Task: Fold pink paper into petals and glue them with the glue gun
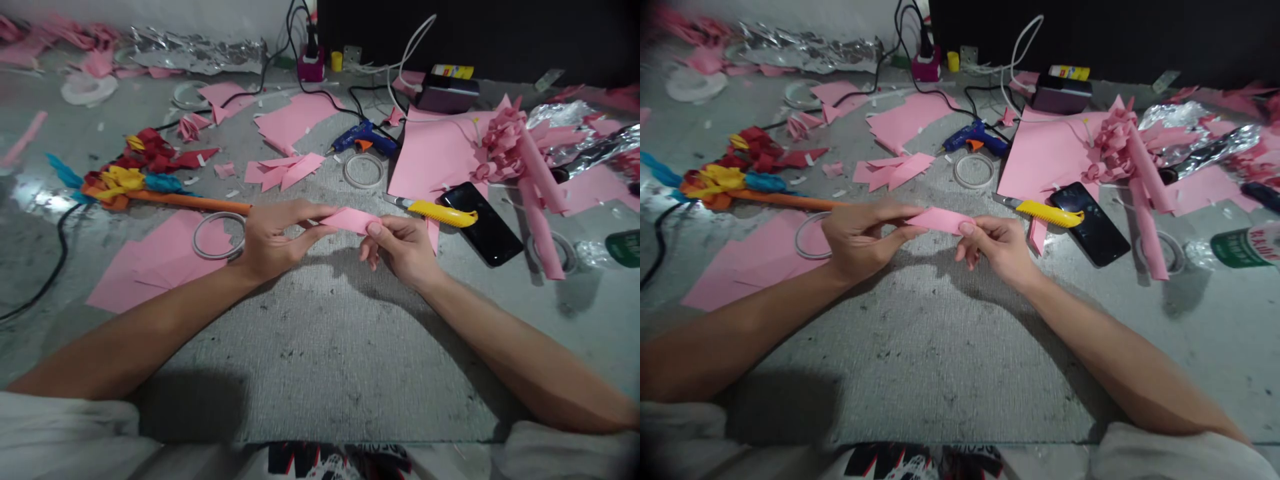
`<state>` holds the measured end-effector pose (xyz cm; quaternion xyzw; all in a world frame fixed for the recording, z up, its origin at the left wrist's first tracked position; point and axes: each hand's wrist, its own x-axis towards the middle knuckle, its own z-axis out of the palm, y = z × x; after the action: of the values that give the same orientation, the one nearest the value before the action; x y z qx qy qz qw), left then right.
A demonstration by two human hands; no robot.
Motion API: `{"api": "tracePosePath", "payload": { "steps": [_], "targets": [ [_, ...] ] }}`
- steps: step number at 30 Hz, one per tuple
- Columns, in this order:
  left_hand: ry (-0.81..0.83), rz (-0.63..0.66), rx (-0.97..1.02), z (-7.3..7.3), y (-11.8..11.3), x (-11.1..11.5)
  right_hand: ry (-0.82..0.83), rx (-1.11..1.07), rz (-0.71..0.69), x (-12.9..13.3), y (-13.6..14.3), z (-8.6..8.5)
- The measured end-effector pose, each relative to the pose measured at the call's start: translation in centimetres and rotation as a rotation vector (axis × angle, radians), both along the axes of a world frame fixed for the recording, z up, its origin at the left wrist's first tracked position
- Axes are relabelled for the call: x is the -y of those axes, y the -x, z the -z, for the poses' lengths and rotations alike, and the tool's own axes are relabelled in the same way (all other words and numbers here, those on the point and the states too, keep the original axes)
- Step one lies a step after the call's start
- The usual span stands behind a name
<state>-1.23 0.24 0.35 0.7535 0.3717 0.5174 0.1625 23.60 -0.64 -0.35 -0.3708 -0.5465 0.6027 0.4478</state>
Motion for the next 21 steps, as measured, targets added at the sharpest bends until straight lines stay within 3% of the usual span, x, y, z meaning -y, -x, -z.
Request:
{"api": "tracePosePath", "payload": {
  "steps": [7,13,17,21],
  "targets": [
    [0.148,0.004,0.010,-0.7,-0.7,0.6,-0.010,0.029,0.007,0.0,0.2,-0.1],
    [0.422,-0.109,0.299,0.3,-2.1,0.5,-0.111,-0.030,0.282,0.1,0.9,0.5],
    [0.537,-0.033,0.385,0.8,-2.5,0.3,-0.191,0.037,0.427,0.6,1.3,0.2],
    [0.637,0.059,0.425,0.6,-2.6,0.3,-0.202,0.060,0.478,0.7,1.5,-0.1]
  ]
}}
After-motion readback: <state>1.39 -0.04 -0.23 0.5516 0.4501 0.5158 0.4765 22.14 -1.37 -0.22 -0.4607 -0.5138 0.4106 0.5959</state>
